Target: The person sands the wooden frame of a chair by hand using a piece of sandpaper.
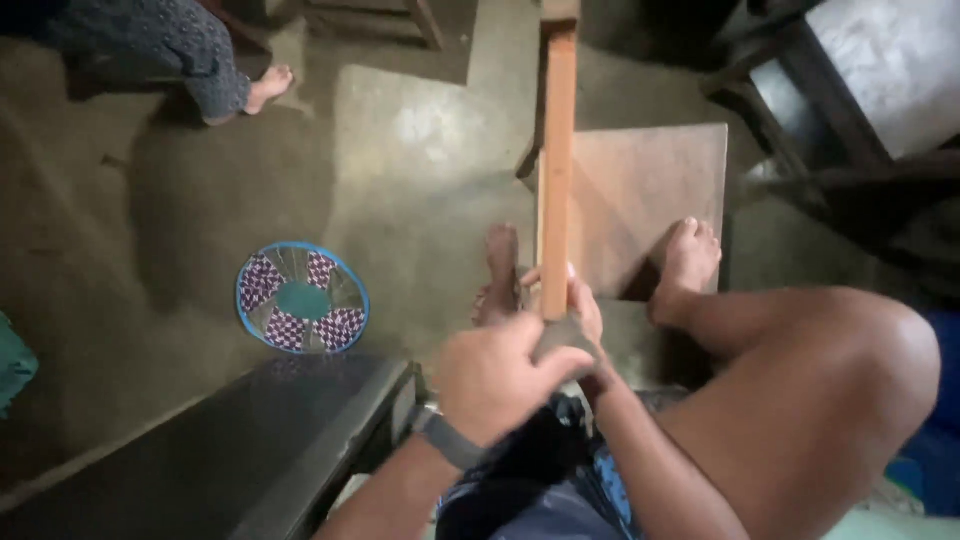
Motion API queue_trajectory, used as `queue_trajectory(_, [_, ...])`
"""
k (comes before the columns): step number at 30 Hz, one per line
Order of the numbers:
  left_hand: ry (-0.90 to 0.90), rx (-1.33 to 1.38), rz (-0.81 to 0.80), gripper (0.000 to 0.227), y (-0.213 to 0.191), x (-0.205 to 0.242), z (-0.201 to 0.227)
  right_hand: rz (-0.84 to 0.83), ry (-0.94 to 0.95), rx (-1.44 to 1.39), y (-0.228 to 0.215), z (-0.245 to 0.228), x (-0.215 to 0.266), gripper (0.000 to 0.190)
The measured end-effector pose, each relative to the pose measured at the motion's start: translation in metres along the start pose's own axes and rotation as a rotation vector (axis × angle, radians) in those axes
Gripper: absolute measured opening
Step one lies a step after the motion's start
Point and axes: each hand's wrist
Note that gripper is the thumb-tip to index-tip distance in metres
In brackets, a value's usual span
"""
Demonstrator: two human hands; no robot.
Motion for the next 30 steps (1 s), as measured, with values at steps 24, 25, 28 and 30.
queue_trajectory(24, [-0.778, 0.704, -0.129, 0.105, 0.011, -0.018, -0.18, -0.089, 0.137, -0.678, -0.006, 0.007, -0.001, 0.059])
queue_trajectory(25, [-0.783, 0.694, -0.146, 0.105, 0.014, -0.014, -0.178, -0.073, 0.148, -0.679, -0.005, 0.005, 0.001, 0.059])
queue_trajectory(28, [-0.412, 0.905, -0.257, 0.105, 0.02, -0.006, -0.167, -0.078, 0.072, -0.497, -0.009, -0.002, 0.006, 0.066])
queue_trajectory(30, [-0.446, 1.026, -0.309, 0.103, 0.017, -0.006, -0.159, -0.048, 0.069, -0.288, -0.009, -0.01, 0.004, 0.069])
Point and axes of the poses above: each hand's wrist, its own x-axis away from the middle knuckle, its own y-axis out of the palm, z = x × y, and after that the axes turned 9 degrees about -y, right-handed
